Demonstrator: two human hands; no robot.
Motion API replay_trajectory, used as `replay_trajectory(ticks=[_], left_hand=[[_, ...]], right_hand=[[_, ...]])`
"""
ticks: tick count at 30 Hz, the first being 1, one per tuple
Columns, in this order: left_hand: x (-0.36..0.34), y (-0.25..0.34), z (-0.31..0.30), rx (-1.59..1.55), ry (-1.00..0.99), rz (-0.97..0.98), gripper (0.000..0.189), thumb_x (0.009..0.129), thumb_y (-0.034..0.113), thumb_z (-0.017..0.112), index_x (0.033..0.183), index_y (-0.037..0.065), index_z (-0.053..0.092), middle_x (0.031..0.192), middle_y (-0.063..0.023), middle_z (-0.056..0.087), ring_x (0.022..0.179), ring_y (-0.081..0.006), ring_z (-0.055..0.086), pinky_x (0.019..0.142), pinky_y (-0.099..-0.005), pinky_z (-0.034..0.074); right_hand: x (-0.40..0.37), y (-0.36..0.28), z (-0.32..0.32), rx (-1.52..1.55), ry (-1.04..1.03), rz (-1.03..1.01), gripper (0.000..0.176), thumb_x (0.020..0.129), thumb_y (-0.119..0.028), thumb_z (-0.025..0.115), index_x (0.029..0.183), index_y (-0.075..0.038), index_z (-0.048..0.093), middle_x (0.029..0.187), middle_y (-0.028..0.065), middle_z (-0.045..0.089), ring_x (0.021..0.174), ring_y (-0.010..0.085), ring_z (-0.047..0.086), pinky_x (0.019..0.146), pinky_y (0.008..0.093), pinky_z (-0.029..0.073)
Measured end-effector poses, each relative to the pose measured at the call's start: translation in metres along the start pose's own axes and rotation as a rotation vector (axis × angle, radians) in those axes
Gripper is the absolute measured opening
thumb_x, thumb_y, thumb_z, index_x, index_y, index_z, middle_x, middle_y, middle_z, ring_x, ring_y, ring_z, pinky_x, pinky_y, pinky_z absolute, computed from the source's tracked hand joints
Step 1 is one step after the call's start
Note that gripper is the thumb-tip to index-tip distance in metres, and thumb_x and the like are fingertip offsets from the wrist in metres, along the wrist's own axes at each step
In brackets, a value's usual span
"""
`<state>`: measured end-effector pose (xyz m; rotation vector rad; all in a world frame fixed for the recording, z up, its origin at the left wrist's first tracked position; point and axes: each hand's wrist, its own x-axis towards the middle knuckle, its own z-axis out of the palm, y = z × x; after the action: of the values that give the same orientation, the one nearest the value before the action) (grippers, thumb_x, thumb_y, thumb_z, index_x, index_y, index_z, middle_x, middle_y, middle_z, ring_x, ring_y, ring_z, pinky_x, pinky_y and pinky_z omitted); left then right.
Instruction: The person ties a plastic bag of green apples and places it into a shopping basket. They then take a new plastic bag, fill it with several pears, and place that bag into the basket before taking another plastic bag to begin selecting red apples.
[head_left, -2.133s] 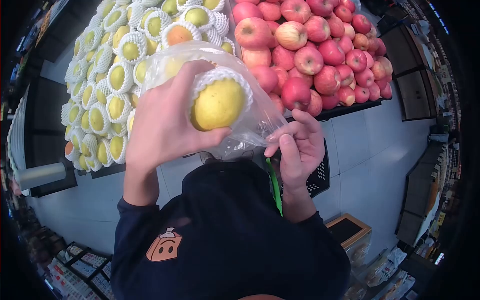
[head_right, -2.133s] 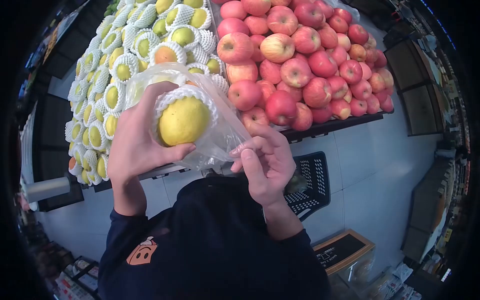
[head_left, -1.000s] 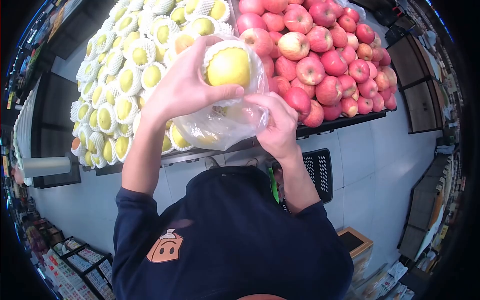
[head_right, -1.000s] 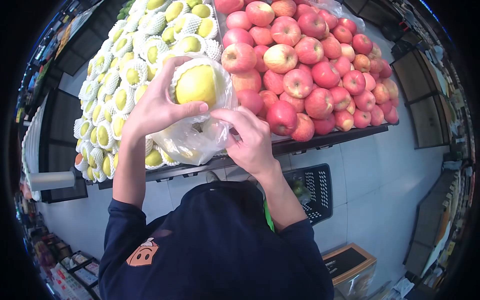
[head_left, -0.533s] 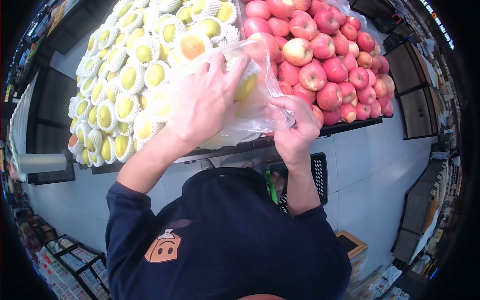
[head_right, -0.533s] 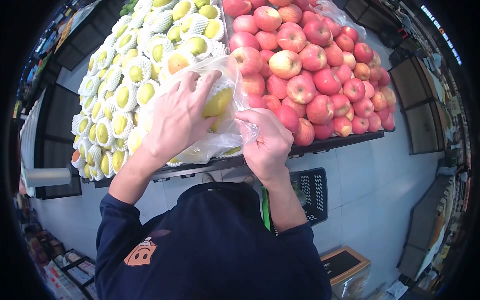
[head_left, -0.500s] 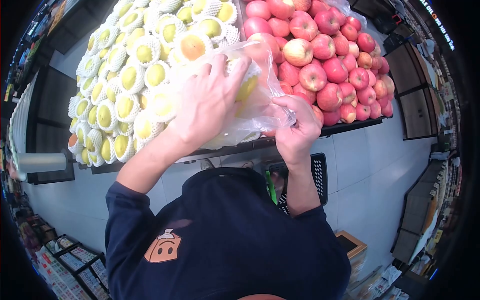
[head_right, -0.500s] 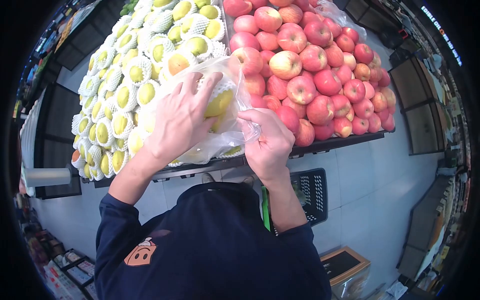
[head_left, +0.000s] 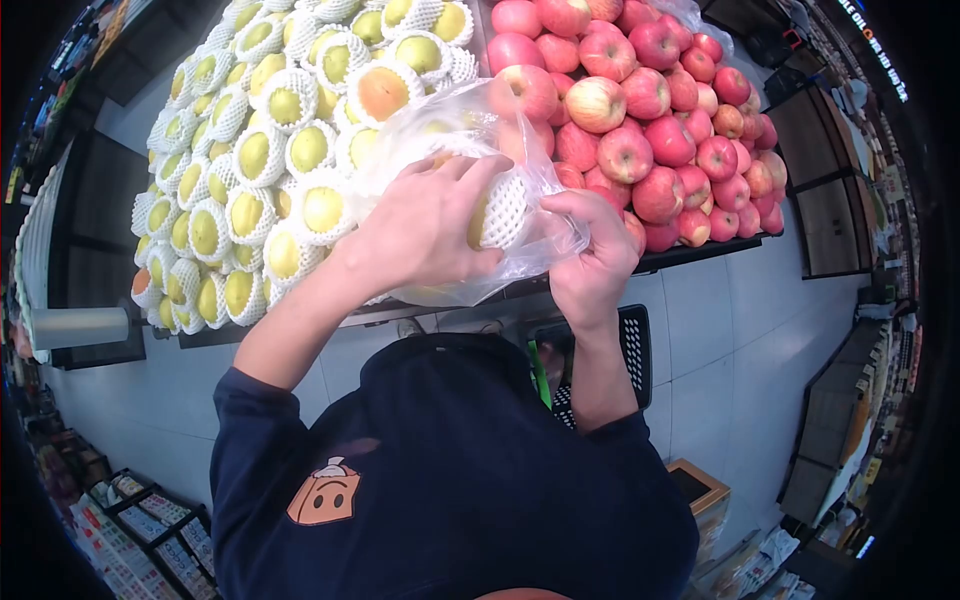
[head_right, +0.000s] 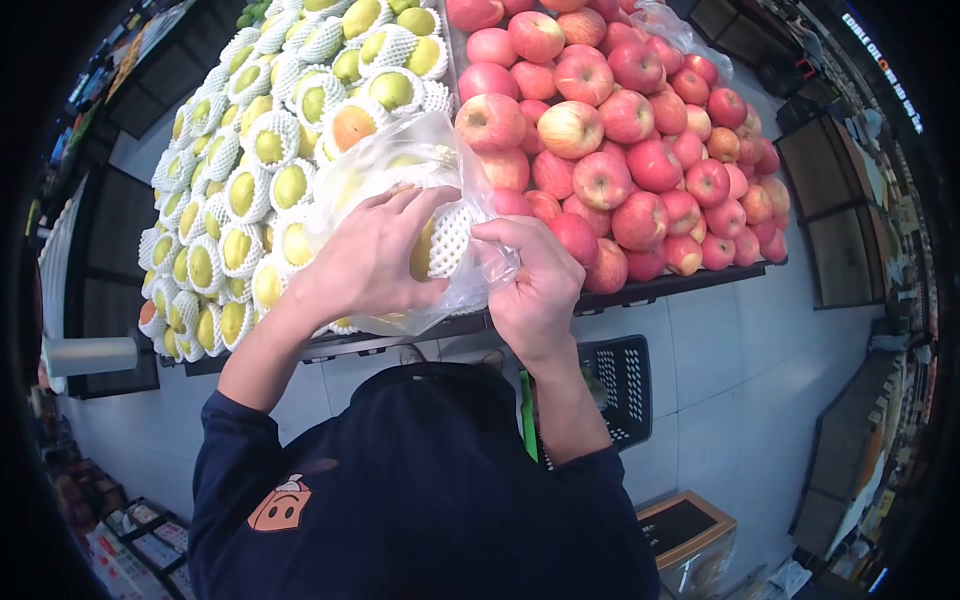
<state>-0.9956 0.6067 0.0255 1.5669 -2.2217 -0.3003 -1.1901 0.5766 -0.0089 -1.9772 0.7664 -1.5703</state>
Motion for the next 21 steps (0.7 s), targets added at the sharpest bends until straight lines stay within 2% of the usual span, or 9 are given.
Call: replay_trajectory(ticks=[4, 10, 13, 16, 19, 20, 21], left_hand=[[0.003, 0.003, -0.004, 0.021, 0.018, -0.092, 0.068, 0.064, 0.028, 0.077, 0.125, 0.008, 0.053, 0.113, -0.0188, 0.058, 0.102, -0.0392, 0.061, 0.093, -0.0469, 0.047], [0.002, 0.01, 0.004, 0.192, 0.116, -0.09, 0.068, 0.066, 0.036, 0.08, 0.123, 0.008, 0.056, 0.106, -0.0159, 0.059, 0.095, -0.036, 0.064, 0.085, -0.0443, 0.051], [0.012, 0.008, 0.004, 0.203, 0.055, -0.135, 0.07, 0.067, 0.039, 0.081, 0.123, 0.006, 0.057, 0.102, -0.0169, 0.063, 0.093, -0.0352, 0.066, 0.081, -0.0427, 0.053], [0.012, -0.006, 0.004, 0.051, 0.158, -0.121, 0.07, 0.067, 0.039, 0.08, 0.124, 0.005, 0.057, 0.099, -0.0198, 0.067, 0.093, -0.0353, 0.068, 0.081, -0.0417, 0.054], [0.007, -0.004, -0.009, 0.05, 0.04, -0.173, 0.078, 0.066, 0.038, 0.08, 0.131, 0.005, 0.054, 0.101, -0.0212, 0.069, 0.094, -0.0348, 0.069, 0.082, -0.0411, 0.054], [0.004, -0.006, -0.011, 0.047, 0.021, -0.165, 0.081, 0.065, 0.036, 0.081, 0.134, 0.005, 0.051, 0.103, -0.0207, 0.069, 0.096, -0.0349, 0.068, 0.086, -0.0423, 0.053], [0.002, -0.007, -0.012, 0.044, 0.001, -0.156, 0.084, 0.064, 0.034, 0.082, 0.137, 0.006, 0.049, 0.106, -0.0202, 0.069, 0.099, -0.035, 0.068, 0.089, -0.0434, 0.052]], right_hand=[[-0.008, -0.001, 0.002, -0.023, 0.155, -0.079, 0.026, 0.074, 0.012, 0.072, 0.097, 0.001, 0.068, 0.089, 0.0136, 0.069, 0.082, 0.0242, 0.069, 0.075, 0.0306, 0.055], [-0.007, -0.005, 0.004, -0.081, 0.109, -0.323, 0.032, 0.072, 0.014, 0.069, 0.101, 0.002, 0.067, 0.094, 0.0167, 0.069, 0.089, 0.0254, 0.071, 0.076, 0.0316, 0.056], [0.0, -0.002, 0.0, -0.009, 0.009, -0.18, 0.033, 0.076, 0.013, 0.068, 0.107, 0.003, 0.065, 0.096, 0.0164, 0.07, 0.089, 0.0246, 0.071, 0.078, 0.0318, 0.057], [-0.011, 0.003, 0.004, 0.277, 0.042, 0.097, 0.044, 0.082, 0.008, 0.068, 0.124, 0.002, 0.056, 0.115, 0.0134, 0.065, 0.102, 0.021, 0.065, 0.092, 0.0321, 0.052], [-0.013, 0.003, 0.017, 0.456, 0.026, 0.229, 0.06, 0.083, 0.006, 0.07, 0.138, 0.002, 0.045, 0.13, 0.0181, 0.056, 0.113, 0.0222, 0.061, 0.098, 0.0366, 0.05], [-0.018, 0.01, 0.016, 0.372, -0.156, 0.21, 0.079, 0.079, 0.002, 0.077, 0.145, 0.0, 0.035, 0.139, 0.0183, 0.048, 0.122, 0.0228, 0.055, 0.103, 0.0375, 0.047], [-0.024, 0.016, 0.019, 0.283, -0.216, 0.242, 0.082, 0.077, 0.0, 0.078, 0.146, 0.0, 0.034, 0.138, 0.0176, 0.049, 0.122, 0.023, 0.055, 0.102, 0.037, 0.047]])
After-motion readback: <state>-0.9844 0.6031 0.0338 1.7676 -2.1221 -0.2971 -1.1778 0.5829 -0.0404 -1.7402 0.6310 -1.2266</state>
